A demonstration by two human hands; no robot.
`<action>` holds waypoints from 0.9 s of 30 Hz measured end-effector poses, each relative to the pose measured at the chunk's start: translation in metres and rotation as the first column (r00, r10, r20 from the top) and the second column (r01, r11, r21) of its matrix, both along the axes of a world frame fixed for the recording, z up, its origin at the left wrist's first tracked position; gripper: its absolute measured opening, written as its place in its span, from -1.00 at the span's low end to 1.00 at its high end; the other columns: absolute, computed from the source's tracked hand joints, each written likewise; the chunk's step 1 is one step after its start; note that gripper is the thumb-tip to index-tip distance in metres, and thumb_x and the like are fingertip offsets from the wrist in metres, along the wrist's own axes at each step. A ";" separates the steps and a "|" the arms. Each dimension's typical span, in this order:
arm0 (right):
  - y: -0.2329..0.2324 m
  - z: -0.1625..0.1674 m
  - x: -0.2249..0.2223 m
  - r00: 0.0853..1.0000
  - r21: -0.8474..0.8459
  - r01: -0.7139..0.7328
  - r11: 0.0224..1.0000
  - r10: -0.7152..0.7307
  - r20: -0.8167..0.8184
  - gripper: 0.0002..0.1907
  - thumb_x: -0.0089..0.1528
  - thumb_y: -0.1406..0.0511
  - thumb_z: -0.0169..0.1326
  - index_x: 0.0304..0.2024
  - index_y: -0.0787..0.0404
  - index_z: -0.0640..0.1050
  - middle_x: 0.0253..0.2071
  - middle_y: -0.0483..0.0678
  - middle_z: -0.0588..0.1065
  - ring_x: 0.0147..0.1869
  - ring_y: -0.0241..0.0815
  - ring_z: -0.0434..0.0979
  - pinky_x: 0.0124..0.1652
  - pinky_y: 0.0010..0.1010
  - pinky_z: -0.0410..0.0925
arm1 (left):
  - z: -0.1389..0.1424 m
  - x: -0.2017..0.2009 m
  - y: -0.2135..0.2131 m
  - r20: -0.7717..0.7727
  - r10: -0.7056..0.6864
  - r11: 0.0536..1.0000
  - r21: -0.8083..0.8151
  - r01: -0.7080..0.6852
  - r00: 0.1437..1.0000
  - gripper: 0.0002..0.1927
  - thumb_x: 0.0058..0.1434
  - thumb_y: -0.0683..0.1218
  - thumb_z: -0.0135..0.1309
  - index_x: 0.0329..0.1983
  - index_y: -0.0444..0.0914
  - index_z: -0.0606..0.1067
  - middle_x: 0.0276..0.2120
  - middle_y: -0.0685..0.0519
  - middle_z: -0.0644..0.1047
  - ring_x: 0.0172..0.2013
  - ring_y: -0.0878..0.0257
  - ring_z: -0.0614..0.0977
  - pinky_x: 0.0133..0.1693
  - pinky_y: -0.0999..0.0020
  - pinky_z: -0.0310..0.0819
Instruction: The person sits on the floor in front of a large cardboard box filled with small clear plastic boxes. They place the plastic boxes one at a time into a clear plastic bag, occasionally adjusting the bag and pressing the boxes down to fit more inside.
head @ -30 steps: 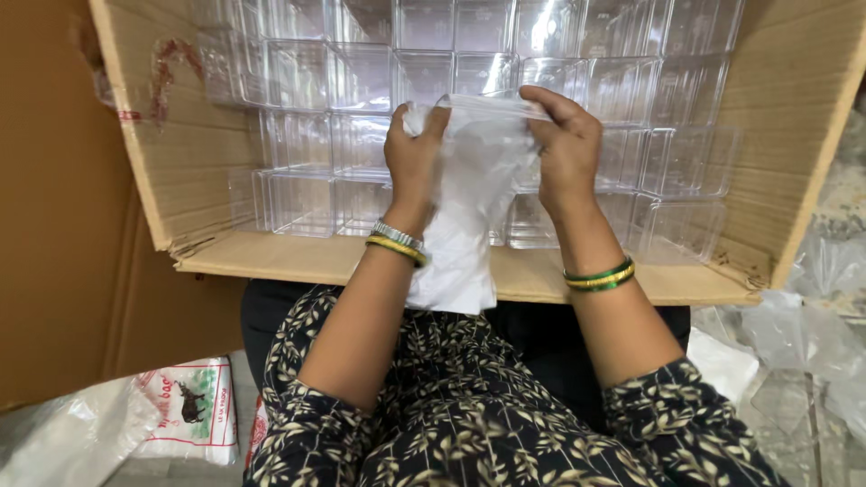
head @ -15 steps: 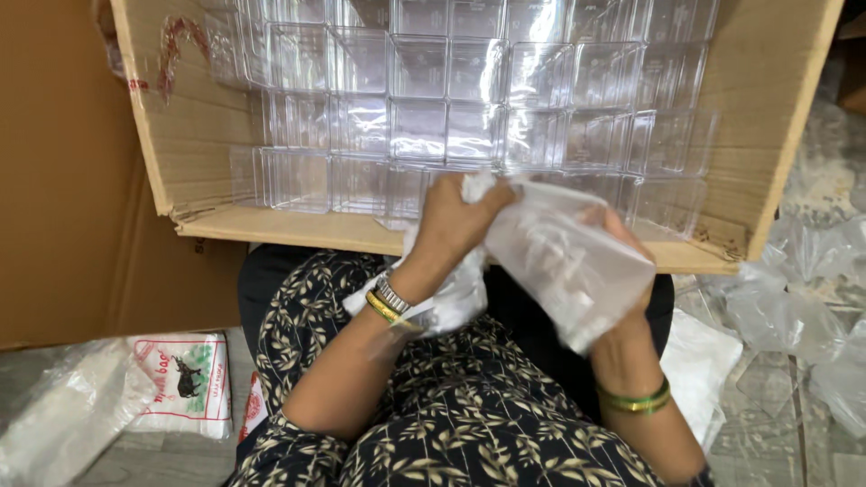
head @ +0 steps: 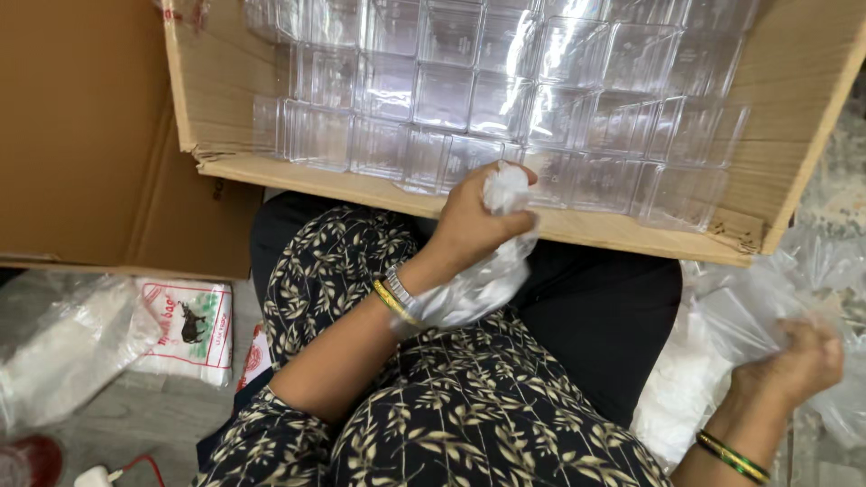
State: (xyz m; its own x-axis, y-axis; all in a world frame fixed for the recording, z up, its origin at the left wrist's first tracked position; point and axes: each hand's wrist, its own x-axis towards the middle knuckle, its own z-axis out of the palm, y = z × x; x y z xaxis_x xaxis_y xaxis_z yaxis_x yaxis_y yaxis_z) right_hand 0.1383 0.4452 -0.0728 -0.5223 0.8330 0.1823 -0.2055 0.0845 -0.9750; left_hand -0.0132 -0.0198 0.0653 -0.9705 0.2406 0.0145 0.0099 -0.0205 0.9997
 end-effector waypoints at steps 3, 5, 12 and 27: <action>0.009 -0.042 0.011 0.939 0.231 0.254 0.939 -0.297 0.174 -0.67 0.36 0.51 0.15 -0.30 0.37 0.22 -0.28 0.04 0.35 -0.21 -0.09 0.36 -0.20 -0.24 0.29 | -0.002 0.001 -0.002 -0.052 0.063 0.998 0.006 -0.062 0.997 -0.74 0.15 -0.22 0.14 -0.07 -0.28 0.60 -0.22 0.08 0.66 -0.22 0.39 0.67 -0.13 0.45 0.59; 0.006 -0.062 0.014 0.828 0.659 0.323 0.679 -0.540 0.150 -0.85 0.32 0.56 0.13 -0.14 0.39 0.41 -0.06 0.20 0.42 0.09 0.11 0.42 0.10 -0.02 0.28 | -0.003 0.003 -0.003 -0.078 0.016 0.999 0.032 -0.014 0.997 -0.72 0.25 -0.23 0.08 0.02 -0.28 0.60 -0.14 0.08 0.67 -0.15 0.39 0.66 -0.07 0.45 0.57; -0.002 -0.041 -0.004 0.670 0.819 0.272 0.506 -0.710 0.217 -0.59 0.32 0.45 0.25 0.16 0.44 0.42 0.15 0.25 0.41 0.25 0.17 0.40 0.23 0.03 0.25 | 0.005 0.007 -0.029 -0.152 -0.054 0.986 0.147 0.076 0.987 -0.64 0.33 -0.26 0.09 0.20 -0.30 0.54 0.09 0.05 0.62 -0.01 0.34 0.62 0.09 0.42 0.50; -0.351 0.137 -0.106 0.504 -0.071 -0.853 0.517 0.851 0.147 -0.72 0.24 0.50 0.39 -0.26 0.31 0.48 -0.37 -0.07 0.46 -0.31 -0.37 0.42 -0.25 -0.54 0.33 | -0.002 0.027 -0.059 0.285 0.067 0.887 0.422 -0.188 0.956 -0.73 0.18 -0.22 0.27 -0.04 -0.32 0.56 -0.26 0.07 0.64 -0.27 0.36 0.67 -0.21 0.44 0.60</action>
State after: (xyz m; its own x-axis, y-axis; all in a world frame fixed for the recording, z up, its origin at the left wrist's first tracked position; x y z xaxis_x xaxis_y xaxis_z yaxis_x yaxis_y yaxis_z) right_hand 0.0325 0.0947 0.0647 -0.9986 -0.0300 0.0441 -0.0428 -0.0435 -0.9981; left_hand 0.0136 -0.0786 0.0636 -0.9765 0.1417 -0.1623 -0.2109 -0.4744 0.8547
